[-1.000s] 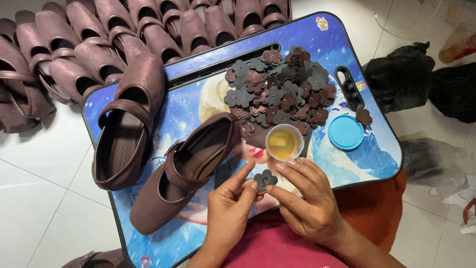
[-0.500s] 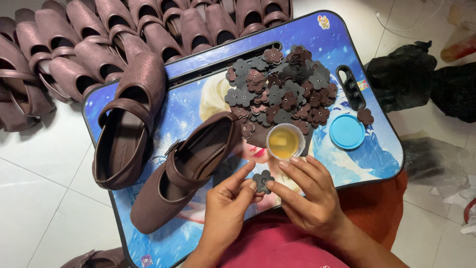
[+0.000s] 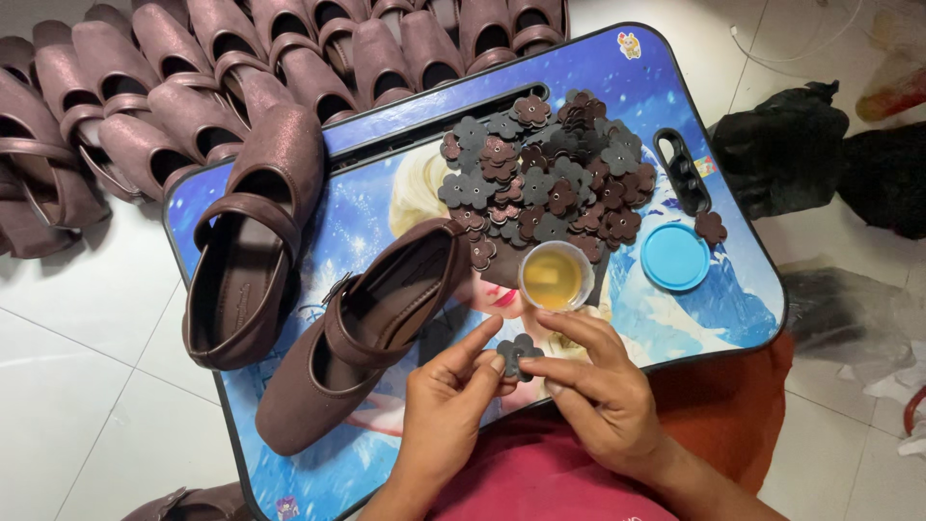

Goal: The person applies glue to small flower-shaped embellishments and attaches them to the straps of brown children's shoes. They repeat this process for multiple shoes, placing finished pairs on the floor.

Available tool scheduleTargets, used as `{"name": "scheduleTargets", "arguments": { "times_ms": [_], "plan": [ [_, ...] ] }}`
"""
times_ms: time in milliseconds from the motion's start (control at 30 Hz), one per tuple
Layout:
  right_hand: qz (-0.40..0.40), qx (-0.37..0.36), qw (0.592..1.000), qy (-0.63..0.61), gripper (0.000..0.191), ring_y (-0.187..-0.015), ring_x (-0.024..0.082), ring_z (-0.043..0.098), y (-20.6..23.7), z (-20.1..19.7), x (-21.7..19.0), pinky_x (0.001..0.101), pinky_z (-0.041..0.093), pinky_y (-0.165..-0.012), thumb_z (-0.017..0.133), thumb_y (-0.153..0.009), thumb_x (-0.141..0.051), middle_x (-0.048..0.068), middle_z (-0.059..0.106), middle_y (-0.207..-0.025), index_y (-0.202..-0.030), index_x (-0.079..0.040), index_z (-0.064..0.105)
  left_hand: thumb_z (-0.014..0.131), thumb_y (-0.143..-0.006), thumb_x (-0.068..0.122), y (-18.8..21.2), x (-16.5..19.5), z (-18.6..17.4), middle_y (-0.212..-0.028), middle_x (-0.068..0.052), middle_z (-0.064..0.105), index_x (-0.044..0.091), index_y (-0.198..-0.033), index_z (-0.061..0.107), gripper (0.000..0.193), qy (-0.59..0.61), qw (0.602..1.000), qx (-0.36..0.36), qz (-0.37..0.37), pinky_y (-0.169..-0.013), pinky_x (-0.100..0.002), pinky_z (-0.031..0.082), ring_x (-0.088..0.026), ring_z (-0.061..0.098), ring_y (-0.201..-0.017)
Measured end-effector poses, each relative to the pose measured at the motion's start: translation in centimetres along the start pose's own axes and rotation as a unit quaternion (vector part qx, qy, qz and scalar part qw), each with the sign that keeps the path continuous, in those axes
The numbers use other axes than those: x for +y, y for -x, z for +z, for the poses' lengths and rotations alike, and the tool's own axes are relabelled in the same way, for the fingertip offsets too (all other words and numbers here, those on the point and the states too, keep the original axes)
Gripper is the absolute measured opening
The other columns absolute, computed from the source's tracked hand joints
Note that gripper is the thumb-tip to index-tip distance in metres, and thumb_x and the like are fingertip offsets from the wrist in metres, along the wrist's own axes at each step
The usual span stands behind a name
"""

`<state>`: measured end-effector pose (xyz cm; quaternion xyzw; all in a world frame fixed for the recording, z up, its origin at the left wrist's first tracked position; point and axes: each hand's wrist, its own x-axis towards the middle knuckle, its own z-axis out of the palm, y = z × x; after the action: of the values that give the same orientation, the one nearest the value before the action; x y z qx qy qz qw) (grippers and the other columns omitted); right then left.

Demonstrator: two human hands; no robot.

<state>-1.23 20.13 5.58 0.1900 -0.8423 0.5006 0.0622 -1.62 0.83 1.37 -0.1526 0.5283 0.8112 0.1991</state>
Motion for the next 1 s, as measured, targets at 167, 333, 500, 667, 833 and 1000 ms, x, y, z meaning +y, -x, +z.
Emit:
{"name": "scheduleTargets", "arguments": {
  "times_ms": [167, 333, 500, 667, 833, 1000],
  "plan": [
    [-0.101, 0.048, 0.982, 0.153, 0.035, -0.136, 0.031, 0.051, 0.0, 0.0, 0.8, 0.0453, 0.038, -0.119, 0.069, -0.085, -0.005, 0.012, 0.058, -0.141, -0.118, -0.013, 0.075, 0.064, -0.094, 0.005, -0.5, 0.0, 0.1, -0.096, -0.006, 0.075, 0.001, -0.140, 0.063, 0.046, 0.014, 1.000, -0.008, -0.016, -0.076, -0.027, 0.061, -0.010, 0.070, -0.080],
    [-0.191, 0.074, 0.921, 0.333, 0.035, -0.134, 0.028, 0.051, 0.2, -0.4, 1.5, 0.0485, 0.034, -0.118, 0.073, -0.088, -0.011, 0.009, 0.061, -0.137, -0.122, -0.017, 0.076, 0.064, -0.095, 0.005, -0.6, 0.0, 0.2, -0.096, -0.007, 0.075, 0.001, -0.141, 0.063, 0.046, 0.023, 0.999, -0.015, -0.020, -0.077, -0.028, 0.061, -0.010, 0.070, -0.079],
    [-0.207, 0.093, 0.879, 0.419, 0.036, -0.135, 0.027, 0.049, -0.1, -0.9, 1.6, 0.0471, 0.035, -0.118, 0.074, -0.091, -0.010, 0.007, 0.062, -0.138, -0.126, -0.018, 0.076, 0.065, -0.095, 0.005, -0.6, -0.1, 0.3, -0.094, -0.006, 0.074, 0.001, -0.141, 0.062, 0.046, 0.028, 0.999, -0.013, -0.026, -0.075, -0.028, 0.061, -0.011, 0.070, -0.078],
    [-0.114, 0.107, 0.963, 0.218, 0.039, -0.123, 0.029, 0.061, -0.8, -1.4, 1.3, 0.0454, 0.048, -0.109, 0.076, -0.084, 0.001, 0.011, 0.067, -0.125, -0.121, -0.009, 0.070, 0.063, -0.098, 0.004, -0.6, -0.2, 0.0, -0.091, -0.006, 0.071, 0.002, -0.146, 0.061, 0.048, 0.012, 0.998, -0.055, -0.022, -0.074, -0.026, 0.060, -0.010, 0.068, -0.078],
    [-0.081, 0.059, 0.995, 0.021, 0.049, -0.106, 0.026, 0.072, -1.1, -1.3, 1.4, 0.0377, 0.057, -0.095, 0.079, -0.080, 0.008, 0.008, 0.074, -0.111, -0.125, -0.005, 0.065, 0.059, -0.098, 0.004, -0.5, -0.3, -0.2, -0.102, -0.006, 0.075, 0.000, -0.147, 0.055, 0.050, 0.033, 0.992, -0.108, -0.056, -0.075, -0.024, 0.058, -0.009, 0.068, -0.082],
    [-0.062, 0.037, 0.997, -0.041, 0.053, -0.101, 0.023, 0.073, -1.0, -1.1, 1.5, 0.0331, 0.059, -0.090, 0.079, -0.079, 0.008, 0.007, 0.075, -0.105, -0.129, -0.004, 0.064, 0.059, -0.098, 0.007, -0.5, 0.0, -0.5, -0.106, -0.004, 0.076, 0.000, -0.149, 0.053, 0.051, 0.025, 0.989, -0.125, -0.073, -0.073, -0.022, 0.057, -0.007, 0.066, -0.080]
  ]
}}
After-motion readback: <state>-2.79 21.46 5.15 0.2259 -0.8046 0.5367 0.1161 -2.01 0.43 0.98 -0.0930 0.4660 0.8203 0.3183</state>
